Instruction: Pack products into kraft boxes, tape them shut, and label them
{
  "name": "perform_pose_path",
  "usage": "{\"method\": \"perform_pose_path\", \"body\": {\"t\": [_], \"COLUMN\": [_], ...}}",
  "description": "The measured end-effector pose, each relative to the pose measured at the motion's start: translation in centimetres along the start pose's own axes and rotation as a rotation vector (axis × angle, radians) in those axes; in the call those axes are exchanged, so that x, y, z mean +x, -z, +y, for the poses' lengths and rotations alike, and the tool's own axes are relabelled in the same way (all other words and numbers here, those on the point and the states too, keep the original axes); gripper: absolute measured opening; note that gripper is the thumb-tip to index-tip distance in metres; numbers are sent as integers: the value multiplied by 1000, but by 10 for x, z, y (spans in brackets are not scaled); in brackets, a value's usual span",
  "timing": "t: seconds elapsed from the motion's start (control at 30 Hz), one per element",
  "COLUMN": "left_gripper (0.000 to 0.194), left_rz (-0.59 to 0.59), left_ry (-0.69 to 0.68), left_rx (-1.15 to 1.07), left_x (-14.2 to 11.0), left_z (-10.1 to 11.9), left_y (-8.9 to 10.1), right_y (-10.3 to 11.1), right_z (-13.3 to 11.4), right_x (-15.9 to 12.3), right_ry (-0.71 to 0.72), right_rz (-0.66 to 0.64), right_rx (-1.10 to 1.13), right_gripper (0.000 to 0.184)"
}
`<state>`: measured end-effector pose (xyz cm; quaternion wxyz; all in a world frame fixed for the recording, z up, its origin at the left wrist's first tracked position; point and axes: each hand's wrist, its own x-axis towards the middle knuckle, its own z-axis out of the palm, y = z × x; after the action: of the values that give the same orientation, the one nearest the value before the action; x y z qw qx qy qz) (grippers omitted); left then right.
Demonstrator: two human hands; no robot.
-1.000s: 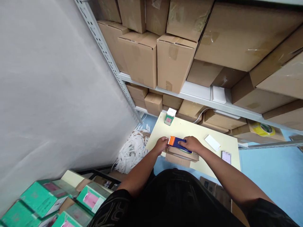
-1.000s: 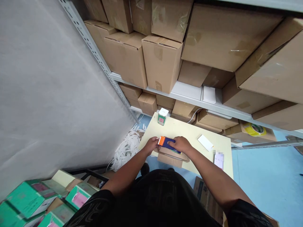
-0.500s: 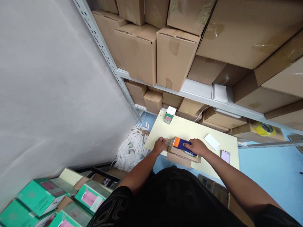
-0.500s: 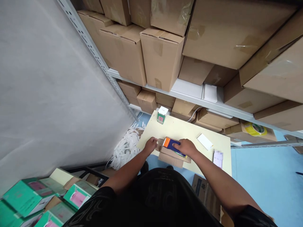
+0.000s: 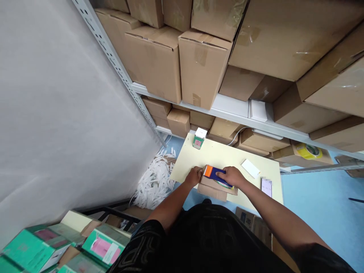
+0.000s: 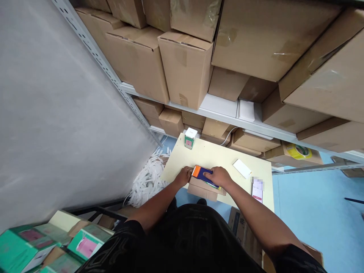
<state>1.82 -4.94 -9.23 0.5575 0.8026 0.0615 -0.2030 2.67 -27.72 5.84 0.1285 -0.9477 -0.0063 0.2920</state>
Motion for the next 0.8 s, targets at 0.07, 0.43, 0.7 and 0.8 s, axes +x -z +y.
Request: {"method": "perform_pose_path", "body": {"t": [0.07, 0.43, 0.7, 0.8], "left_gripper": [59, 143, 132, 134], "left_rz": [-23, -497, -413, -405], "left_ry": [-41, -589, -691, -662], "left_rx": [42, 508, 656, 704], "left_x": [0, 10, 10, 10], "left_z": [1, 28, 35, 35], "left_y": [11, 28, 26, 28], "right_y": [0, 2, 4, 10], "right_z": [0, 0, 1, 11], "right_x": [-1, -2, -3, -7], "right_ry": [-5, 6, 21, 41], "right_rz": [-3, -9, -26, -36], "right_rx": [3, 2, -12, -29], "right_gripper": [58, 64, 60, 62]}}
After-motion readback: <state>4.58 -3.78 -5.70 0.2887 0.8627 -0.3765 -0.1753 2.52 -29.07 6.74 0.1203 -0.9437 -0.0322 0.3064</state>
